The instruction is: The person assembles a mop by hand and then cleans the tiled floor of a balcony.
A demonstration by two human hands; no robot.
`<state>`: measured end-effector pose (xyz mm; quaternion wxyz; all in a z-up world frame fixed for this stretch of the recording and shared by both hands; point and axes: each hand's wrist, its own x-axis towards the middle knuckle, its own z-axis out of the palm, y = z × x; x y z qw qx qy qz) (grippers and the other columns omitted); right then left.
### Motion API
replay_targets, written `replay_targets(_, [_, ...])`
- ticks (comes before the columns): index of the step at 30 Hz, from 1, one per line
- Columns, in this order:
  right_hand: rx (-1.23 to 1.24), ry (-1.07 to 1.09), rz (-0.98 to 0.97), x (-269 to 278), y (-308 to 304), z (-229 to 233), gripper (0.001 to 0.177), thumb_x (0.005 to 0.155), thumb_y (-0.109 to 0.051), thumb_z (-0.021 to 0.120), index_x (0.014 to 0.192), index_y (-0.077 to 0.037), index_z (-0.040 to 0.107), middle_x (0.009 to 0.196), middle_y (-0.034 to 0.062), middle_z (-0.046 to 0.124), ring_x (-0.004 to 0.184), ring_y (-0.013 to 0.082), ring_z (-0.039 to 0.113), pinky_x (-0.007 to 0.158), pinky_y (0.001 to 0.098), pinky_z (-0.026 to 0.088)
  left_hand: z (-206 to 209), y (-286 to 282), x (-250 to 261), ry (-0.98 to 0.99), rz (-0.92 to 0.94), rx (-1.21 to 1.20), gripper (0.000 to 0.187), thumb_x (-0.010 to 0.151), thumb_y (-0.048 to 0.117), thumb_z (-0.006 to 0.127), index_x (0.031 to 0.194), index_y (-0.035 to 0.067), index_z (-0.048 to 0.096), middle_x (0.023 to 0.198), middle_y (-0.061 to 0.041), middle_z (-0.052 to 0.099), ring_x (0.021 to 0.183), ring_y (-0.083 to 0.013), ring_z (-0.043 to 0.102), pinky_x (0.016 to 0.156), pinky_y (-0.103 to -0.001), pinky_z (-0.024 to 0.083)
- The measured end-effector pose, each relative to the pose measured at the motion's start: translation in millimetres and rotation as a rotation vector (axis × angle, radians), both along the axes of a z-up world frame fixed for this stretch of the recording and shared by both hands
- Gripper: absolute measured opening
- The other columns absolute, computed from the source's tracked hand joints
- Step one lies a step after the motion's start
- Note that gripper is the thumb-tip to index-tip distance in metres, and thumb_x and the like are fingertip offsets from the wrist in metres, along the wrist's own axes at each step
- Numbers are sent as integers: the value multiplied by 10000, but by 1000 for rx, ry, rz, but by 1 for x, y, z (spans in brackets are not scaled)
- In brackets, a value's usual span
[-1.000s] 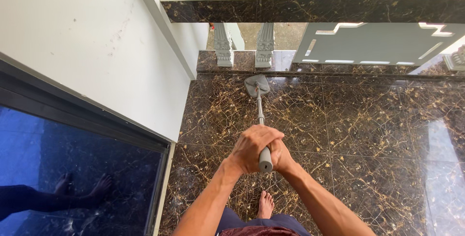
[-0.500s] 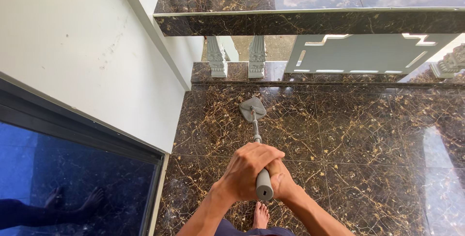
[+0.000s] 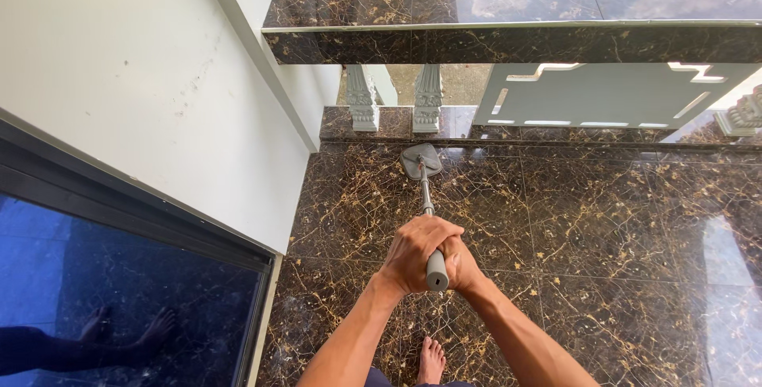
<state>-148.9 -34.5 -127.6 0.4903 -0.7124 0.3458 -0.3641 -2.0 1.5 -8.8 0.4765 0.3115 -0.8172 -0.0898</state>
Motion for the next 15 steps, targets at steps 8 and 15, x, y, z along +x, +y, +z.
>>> replay_targets(8, [-415, -114, 37, -15, 65, -14, 340, 736, -159, 659, 1059, -60, 696, 1051, 121, 713, 1006, 269, 699, 861, 397, 574, -24, 56, -8, -68, -28, 148, 331, 888, 265, 609, 1130, 44, 654, 995, -158, 736, 893, -281, 735, 926, -453, 590])
replay_targets(15, [-126, 63, -77, -23, 96, 53, 388, 802, -220, 626, 1155, -61, 629, 1157, 162, 692, 1110, 274, 710, 972, 389, 604, 63, 79, -12, -61, -103, 185, 394, 840, 259, 654, 1147, 12, 667, 1005, -189, 740, 915, -307, 747, 957, -460, 584])
